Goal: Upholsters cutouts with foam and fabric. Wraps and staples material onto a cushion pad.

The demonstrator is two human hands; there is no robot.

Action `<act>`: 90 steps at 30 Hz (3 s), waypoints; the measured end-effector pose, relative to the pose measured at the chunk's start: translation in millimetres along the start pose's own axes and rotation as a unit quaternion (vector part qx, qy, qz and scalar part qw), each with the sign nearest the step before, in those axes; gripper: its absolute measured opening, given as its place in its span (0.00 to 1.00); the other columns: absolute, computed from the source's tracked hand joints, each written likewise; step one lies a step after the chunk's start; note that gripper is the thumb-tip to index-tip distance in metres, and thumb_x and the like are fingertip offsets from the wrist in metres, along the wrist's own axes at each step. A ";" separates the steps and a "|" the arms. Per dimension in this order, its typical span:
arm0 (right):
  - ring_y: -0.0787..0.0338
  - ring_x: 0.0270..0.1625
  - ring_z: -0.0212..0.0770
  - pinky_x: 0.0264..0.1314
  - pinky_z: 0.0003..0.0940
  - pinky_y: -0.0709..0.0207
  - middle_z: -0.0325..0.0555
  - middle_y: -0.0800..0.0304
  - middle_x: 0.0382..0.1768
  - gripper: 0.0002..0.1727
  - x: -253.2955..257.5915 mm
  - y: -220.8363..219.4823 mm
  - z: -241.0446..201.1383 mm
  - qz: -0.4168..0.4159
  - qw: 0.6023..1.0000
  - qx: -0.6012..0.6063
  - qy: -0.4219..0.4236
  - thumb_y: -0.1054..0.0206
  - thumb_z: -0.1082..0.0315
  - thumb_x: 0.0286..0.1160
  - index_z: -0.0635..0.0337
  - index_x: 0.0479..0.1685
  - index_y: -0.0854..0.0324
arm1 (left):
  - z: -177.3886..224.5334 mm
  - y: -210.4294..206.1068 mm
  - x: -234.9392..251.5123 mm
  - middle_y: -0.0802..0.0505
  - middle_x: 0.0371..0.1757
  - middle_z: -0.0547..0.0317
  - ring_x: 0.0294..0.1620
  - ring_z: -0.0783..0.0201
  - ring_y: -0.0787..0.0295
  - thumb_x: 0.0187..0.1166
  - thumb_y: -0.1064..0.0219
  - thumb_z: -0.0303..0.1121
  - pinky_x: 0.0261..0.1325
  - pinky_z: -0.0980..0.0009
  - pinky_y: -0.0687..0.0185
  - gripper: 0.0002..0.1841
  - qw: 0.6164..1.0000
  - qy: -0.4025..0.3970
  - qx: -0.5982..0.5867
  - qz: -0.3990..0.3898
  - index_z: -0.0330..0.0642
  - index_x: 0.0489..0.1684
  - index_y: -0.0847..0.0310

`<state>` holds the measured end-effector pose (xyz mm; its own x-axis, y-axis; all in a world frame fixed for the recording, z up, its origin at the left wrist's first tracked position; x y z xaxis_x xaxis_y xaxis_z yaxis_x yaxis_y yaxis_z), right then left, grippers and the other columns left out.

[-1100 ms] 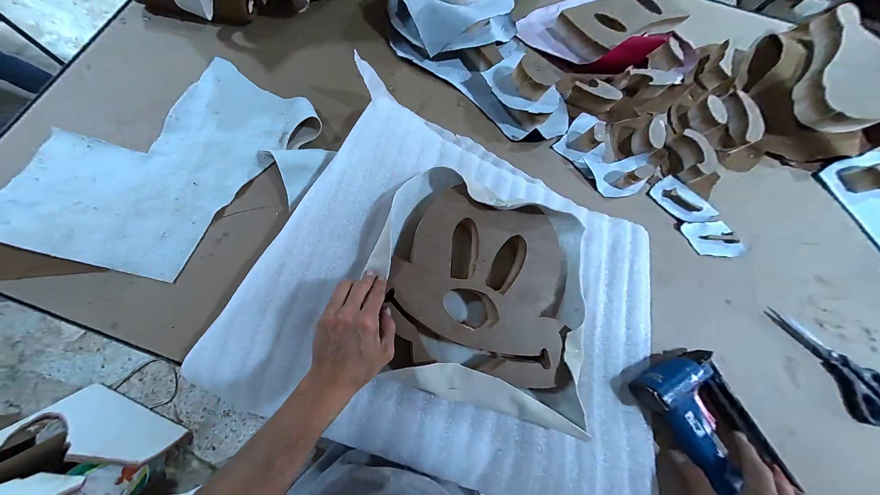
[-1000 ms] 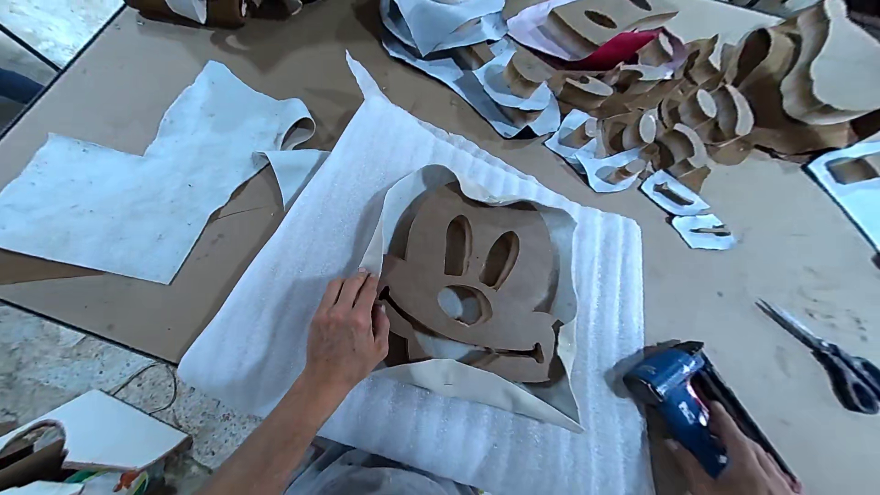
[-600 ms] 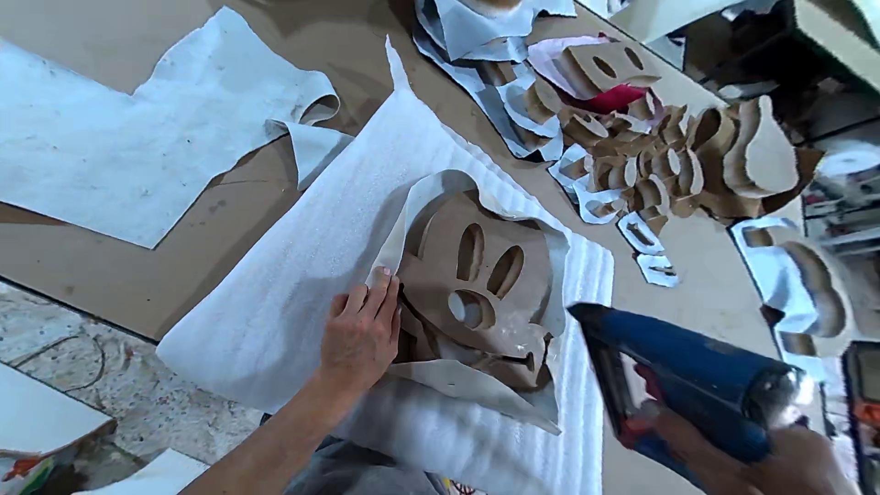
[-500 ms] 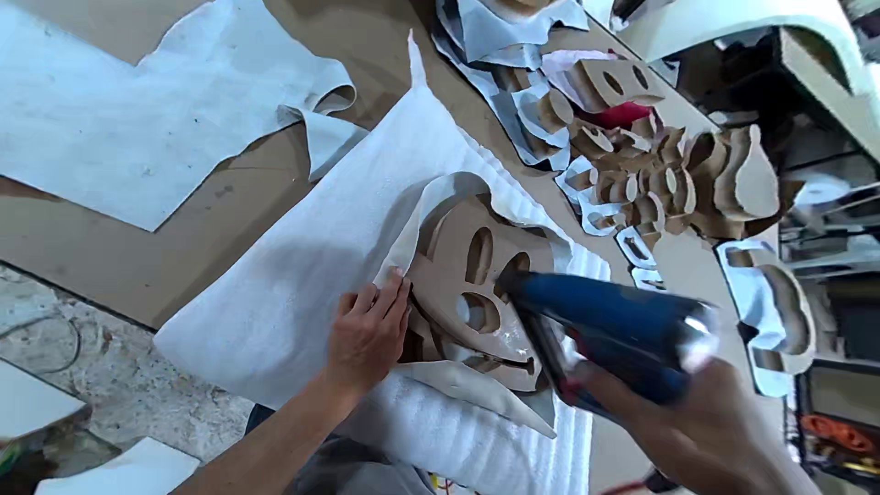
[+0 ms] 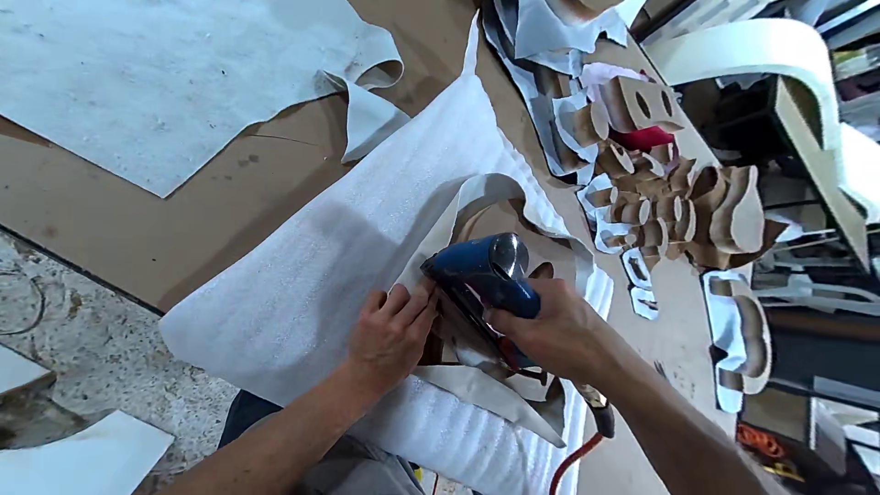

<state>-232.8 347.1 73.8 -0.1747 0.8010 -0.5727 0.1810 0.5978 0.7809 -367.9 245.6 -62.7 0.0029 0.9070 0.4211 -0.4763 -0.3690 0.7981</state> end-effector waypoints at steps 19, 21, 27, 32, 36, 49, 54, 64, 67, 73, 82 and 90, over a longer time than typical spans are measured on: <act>0.11 0.55 0.62 0.60 0.59 0.20 0.74 0.14 0.56 0.34 -269.8 -91.8 256.7 0.348 0.870 0.176 -0.300 0.34 0.60 0.74 0.80 0.72 0.29 | 99.4 -5.4 61.0 0.06 0.52 0.60 0.58 0.56 0.10 0.82 0.37 0.46 0.56 0.53 0.14 0.14 0.904 -0.325 -0.059 -0.271 0.50 0.47 0.08; 0.16 0.65 0.75 0.67 0.71 0.27 0.80 0.20 0.66 0.40 -263.5 -103.3 276.4 0.331 0.880 0.127 -0.315 0.34 0.61 0.72 0.75 0.84 0.36 | 106.8 -2.6 31.8 0.05 0.51 0.59 0.54 0.55 0.09 0.82 0.41 0.55 0.54 0.53 0.14 0.22 0.914 -0.286 -0.047 -0.283 0.48 0.51 0.10; 0.18 0.60 0.83 0.56 0.80 0.28 0.81 0.18 0.58 0.38 -207.0 -133.6 338.3 0.380 0.875 0.058 -0.294 0.31 0.65 0.73 0.63 0.87 0.34 | 107.2 -6.5 -6.9 0.06 0.43 0.59 0.49 0.53 0.10 0.80 0.37 0.46 0.55 0.52 0.16 0.15 0.939 -0.207 -0.026 -0.275 0.49 0.50 0.09; 0.17 0.62 0.79 0.60 0.81 0.29 0.77 0.17 0.62 0.39 -178.7 -138.2 352.9 0.340 0.888 0.094 -0.295 0.27 0.63 0.71 0.59 0.87 0.32 | 103.5 1.9 -34.6 0.06 0.49 0.59 0.52 0.57 0.09 0.81 0.38 0.36 0.61 0.57 0.17 0.09 0.947 -0.278 -0.007 -0.162 0.52 0.46 0.10; 0.15 0.61 0.78 0.58 0.82 0.29 0.75 0.15 0.61 0.45 -170.1 -148.8 357.0 0.311 0.901 0.118 -0.277 0.23 0.59 0.63 0.58 0.87 0.33 | 101.3 -5.2 -35.7 0.07 0.62 0.57 0.65 0.54 0.11 0.80 0.36 0.44 0.71 0.51 0.22 0.18 0.957 -0.239 0.044 -0.159 0.51 0.64 0.15; 0.19 0.68 0.78 0.64 0.78 0.28 0.75 0.20 0.68 0.44 -165.0 -149.0 347.1 0.307 0.892 0.115 -0.311 0.25 0.62 0.66 0.57 0.88 0.35 | 139.3 66.3 76.8 0.07 0.39 0.61 0.41 0.60 0.10 0.80 0.38 0.53 0.54 0.56 0.16 0.20 0.961 -0.249 -0.048 -0.114 0.48 0.52 0.10; 0.29 0.74 0.88 0.71 0.86 0.41 0.84 0.29 0.74 0.44 -184.5 -117.6 308.6 0.411 0.868 0.132 -0.246 0.24 0.57 0.65 0.69 0.84 0.33 | 122.1 142.2 169.2 0.07 0.34 0.69 0.33 0.73 0.09 0.79 0.31 0.52 0.33 0.70 0.09 0.17 0.942 -0.017 -0.322 -0.090 0.50 0.49 0.13; 0.13 0.66 0.50 0.61 0.50 0.15 0.54 0.20 0.72 0.36 -65.3 -88.9 140.2 0.265 0.552 0.790 -0.037 0.40 0.53 0.84 0.54 0.89 0.44 | 98.0 57.4 69.6 0.08 0.54 0.55 0.58 0.60 0.08 0.90 0.59 0.48 0.61 0.52 0.11 0.23 0.581 0.350 -0.730 0.080 0.48 0.69 0.26; 0.13 0.66 0.45 0.62 0.45 0.15 0.51 0.19 0.74 0.37 -56.4 -89.5 148.7 0.297 0.601 0.740 -0.056 0.31 0.71 0.75 0.54 0.87 0.38 | 100.8 32.6 40.5 0.07 0.52 0.53 0.54 0.57 0.07 0.89 0.60 0.53 0.55 0.47 0.10 0.25 0.539 0.421 -0.718 0.129 0.50 0.67 0.25; 0.08 0.56 0.44 0.53 0.48 0.11 0.47 0.12 0.65 0.30 -49.9 -47.7 187.6 0.331 0.786 0.521 -0.010 0.23 0.75 0.64 0.50 0.72 0.18 | 132.0 -0.6 -6.6 0.09 0.57 0.47 0.59 0.50 0.09 0.88 0.56 0.55 0.57 0.43 0.13 0.27 0.441 0.564 -0.695 0.062 0.46 0.68 0.25; 0.13 0.71 0.47 0.72 0.50 0.18 0.42 0.08 0.62 0.13 -104.1 -150.1 145.4 0.396 0.883 0.082 0.238 0.36 0.63 0.80 0.45 0.52 0.06 | 88.2 53.0 -65.5 0.05 0.58 0.61 0.67 0.63 0.12 0.86 0.40 0.40 0.72 0.60 0.17 0.15 0.967 -0.017 -0.173 -0.185 0.47 0.57 0.08; 0.16 0.74 0.42 0.76 0.44 0.22 0.35 0.09 0.62 0.16 -88.6 -182.0 112.1 0.405 0.896 -0.002 0.180 0.39 0.63 0.78 0.46 0.56 0.07 | 69.1 -6.9 -51.2 0.08 0.66 0.56 0.73 0.55 0.16 0.84 0.42 0.30 0.80 0.57 0.24 0.16 0.954 -0.258 -0.015 -0.151 0.43 0.61 0.09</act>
<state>-141.8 170.9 -45.5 -0.2891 0.9090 0.3004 0.3858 -0.1765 0.9055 -304.0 187.7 -60.0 0.5728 0.7474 0.3366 -0.4098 -0.0946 0.9073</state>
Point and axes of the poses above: each hand's wrist, its own x-axis towards the middle knuckle, its own y-axis out of the back of the hand, z = x × y, the point moved 4 cm from there along x, towards the middle knuckle
